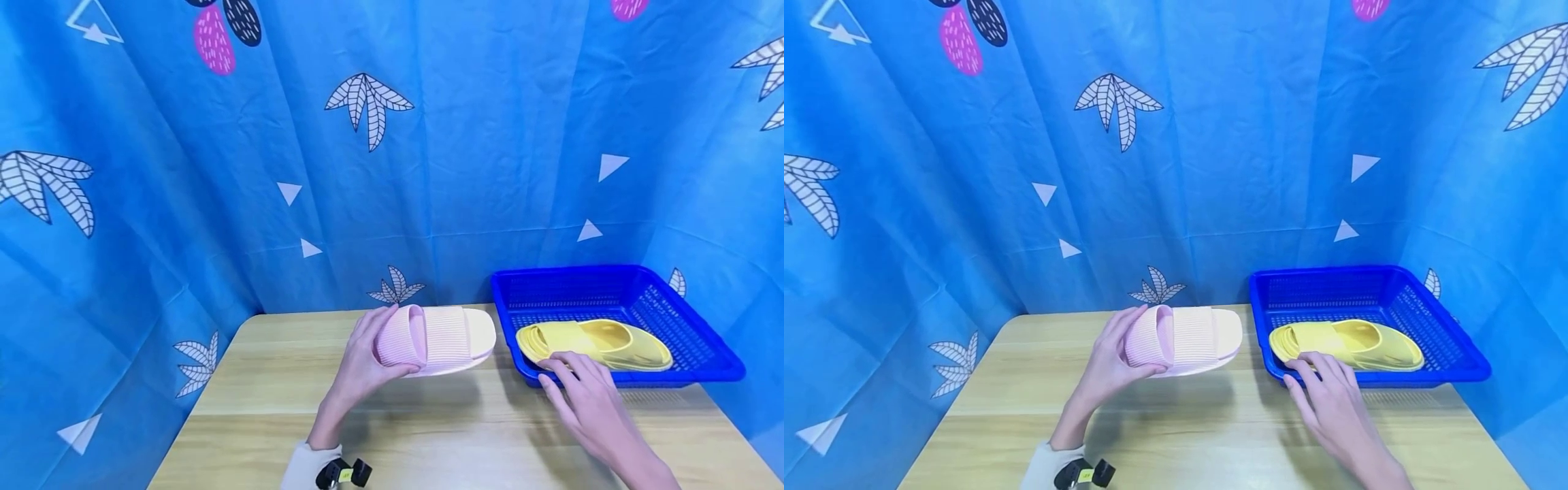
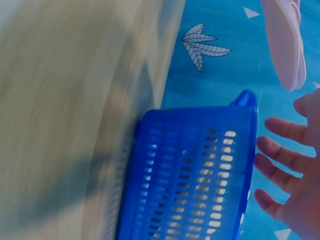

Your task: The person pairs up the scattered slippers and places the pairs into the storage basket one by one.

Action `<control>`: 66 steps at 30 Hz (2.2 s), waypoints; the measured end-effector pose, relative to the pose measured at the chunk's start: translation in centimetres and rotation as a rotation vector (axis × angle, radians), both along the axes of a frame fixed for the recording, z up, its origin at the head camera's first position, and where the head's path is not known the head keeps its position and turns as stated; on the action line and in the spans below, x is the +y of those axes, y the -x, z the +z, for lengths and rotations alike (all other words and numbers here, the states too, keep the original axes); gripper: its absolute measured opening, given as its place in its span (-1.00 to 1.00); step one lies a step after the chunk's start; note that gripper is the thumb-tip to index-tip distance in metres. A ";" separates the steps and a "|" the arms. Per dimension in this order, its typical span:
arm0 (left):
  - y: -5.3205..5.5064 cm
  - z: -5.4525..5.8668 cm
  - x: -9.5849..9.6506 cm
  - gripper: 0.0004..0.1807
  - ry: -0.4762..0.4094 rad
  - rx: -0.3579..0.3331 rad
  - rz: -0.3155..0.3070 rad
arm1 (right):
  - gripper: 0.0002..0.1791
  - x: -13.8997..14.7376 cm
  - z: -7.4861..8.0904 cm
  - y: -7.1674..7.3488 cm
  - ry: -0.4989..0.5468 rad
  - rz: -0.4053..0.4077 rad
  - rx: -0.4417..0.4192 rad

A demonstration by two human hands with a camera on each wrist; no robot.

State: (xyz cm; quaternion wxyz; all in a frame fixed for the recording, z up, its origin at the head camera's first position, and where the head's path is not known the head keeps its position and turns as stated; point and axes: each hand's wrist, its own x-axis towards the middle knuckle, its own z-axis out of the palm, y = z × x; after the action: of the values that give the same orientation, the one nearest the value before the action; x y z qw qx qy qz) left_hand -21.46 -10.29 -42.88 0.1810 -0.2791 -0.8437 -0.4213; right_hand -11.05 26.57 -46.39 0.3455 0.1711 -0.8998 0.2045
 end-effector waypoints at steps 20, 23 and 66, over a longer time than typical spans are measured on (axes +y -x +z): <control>0.8 -0.1 1.3 0.11 -0.021 -0.024 -0.006 | -0.84 2.3 -1.2 -0.3 -0.100 -0.135 -0.024; 1.0 -0.1 1.5 0.11 -0.022 -0.022 -0.006 | -0.85 2.6 -1.3 -0.3 -0.107 -0.133 -0.014; 4.5 0.9 7.2 0.12 0.027 -0.051 -0.020 | -0.86 4.4 -2.6 0.1 -0.089 -0.216 -0.099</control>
State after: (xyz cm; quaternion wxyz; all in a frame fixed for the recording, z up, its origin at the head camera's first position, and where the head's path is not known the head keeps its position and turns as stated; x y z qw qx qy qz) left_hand -25.93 -3.06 -41.94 0.1512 -0.2792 -0.8508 -0.4188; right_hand -11.12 30.94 -49.02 0.3125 0.0778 -0.9372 0.1341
